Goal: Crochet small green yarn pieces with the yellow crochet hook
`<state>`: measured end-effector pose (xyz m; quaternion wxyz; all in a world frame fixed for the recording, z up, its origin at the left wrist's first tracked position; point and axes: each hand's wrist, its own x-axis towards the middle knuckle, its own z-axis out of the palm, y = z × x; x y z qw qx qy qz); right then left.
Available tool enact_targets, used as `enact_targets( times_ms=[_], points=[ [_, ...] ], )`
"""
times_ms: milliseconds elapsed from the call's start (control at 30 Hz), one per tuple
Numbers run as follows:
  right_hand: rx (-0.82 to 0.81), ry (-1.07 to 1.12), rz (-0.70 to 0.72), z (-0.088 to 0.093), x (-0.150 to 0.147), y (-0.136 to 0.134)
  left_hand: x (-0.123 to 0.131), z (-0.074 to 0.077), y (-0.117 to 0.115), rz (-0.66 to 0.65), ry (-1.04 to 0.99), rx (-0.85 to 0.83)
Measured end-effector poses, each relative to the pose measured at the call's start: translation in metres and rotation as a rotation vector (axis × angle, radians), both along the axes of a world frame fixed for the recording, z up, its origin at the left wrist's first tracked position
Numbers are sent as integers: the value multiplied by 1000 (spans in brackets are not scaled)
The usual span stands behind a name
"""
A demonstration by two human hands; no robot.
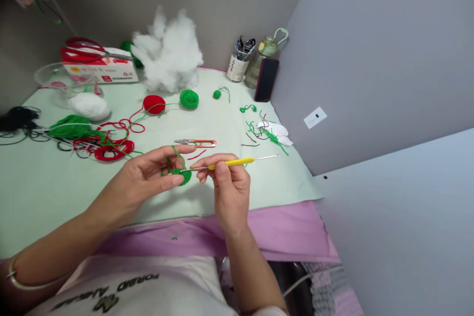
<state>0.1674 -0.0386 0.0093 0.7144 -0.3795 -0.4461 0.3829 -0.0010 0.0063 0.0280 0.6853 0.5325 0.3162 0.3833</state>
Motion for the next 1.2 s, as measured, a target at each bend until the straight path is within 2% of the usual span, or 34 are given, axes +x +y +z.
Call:
enact_targets(
  times_ms=[333,633,800,933,1000,1033,1100,1200],
  points=[
    [61,-169,-43,0,2,-10,0,5,-2,67,88,128],
    [303,-618,-208,-3,0,-12,4,6,-2,186,162,214],
    [435,-798,-289,-11,-2,-10,8,6,-4,193,117,68],
    [474,-976,-435,-21,-4,-12,8,3,-3,94,-63,-102],
    [477,-1027,-461,-21,-4,-13,7,1,-2,19,-139,-225],
    [459,-995,-441,-20,-4,-13,6,0,-1,-18,-163,-289],
    [374,-788,-386,-13,-4,-12,3,-2,2,-65,-185,-367],
    [188,-384,-300,-1,-3,-9,0,-2,5,-49,-181,-344]
  ],
)
